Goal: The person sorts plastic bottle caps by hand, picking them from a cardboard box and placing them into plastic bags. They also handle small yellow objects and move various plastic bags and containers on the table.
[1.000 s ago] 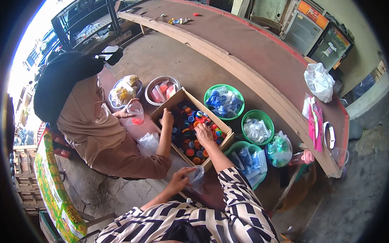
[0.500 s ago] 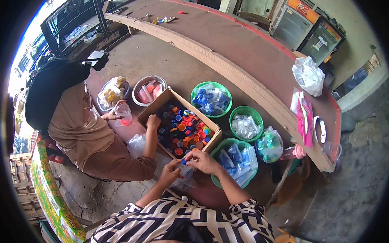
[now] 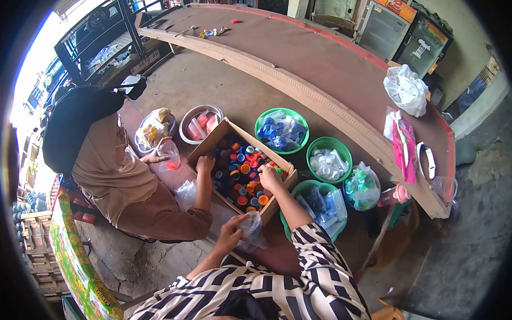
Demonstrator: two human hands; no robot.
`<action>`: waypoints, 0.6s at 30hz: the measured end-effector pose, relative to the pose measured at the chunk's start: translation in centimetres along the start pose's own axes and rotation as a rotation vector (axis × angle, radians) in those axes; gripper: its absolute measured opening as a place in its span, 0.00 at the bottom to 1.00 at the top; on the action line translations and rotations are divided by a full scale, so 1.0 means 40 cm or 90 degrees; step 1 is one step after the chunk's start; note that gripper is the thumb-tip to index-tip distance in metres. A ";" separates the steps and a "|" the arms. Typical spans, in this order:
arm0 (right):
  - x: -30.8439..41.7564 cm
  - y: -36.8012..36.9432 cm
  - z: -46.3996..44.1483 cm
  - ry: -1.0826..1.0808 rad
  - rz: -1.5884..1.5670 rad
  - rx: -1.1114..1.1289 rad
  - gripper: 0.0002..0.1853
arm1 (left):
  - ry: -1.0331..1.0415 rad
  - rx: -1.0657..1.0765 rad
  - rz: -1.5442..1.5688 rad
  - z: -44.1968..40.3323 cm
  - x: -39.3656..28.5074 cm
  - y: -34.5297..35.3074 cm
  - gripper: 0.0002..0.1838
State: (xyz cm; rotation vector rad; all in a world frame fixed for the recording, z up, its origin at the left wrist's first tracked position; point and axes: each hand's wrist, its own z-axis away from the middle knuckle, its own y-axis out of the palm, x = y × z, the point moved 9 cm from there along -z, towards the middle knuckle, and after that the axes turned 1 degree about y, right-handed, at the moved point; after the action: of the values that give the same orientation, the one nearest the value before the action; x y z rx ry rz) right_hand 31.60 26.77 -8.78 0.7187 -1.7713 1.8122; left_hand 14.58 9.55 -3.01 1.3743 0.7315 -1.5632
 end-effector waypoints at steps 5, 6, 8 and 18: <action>-0.033 0.045 -0.032 0.069 0.146 -0.036 0.13 | 0.006 0.016 -0.016 0.012 0.008 -0.006 0.30; -0.026 0.041 -0.030 0.065 0.164 -0.051 0.13 | 0.009 0.019 -0.014 0.011 0.008 -0.007 0.30; -0.016 0.036 -0.026 0.049 0.160 -0.047 0.12 | 0.000 0.024 -0.009 0.008 0.013 -0.009 0.30; 0.006 -0.042 0.015 0.044 -0.099 -0.033 0.10 | -0.031 0.056 -0.009 -0.017 0.044 0.005 0.28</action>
State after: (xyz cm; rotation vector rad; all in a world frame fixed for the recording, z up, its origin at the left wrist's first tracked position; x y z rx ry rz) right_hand 32.57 26.21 -7.38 0.7433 -1.6640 1.6635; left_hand 15.10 9.62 -4.82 1.3924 0.6505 -1.6518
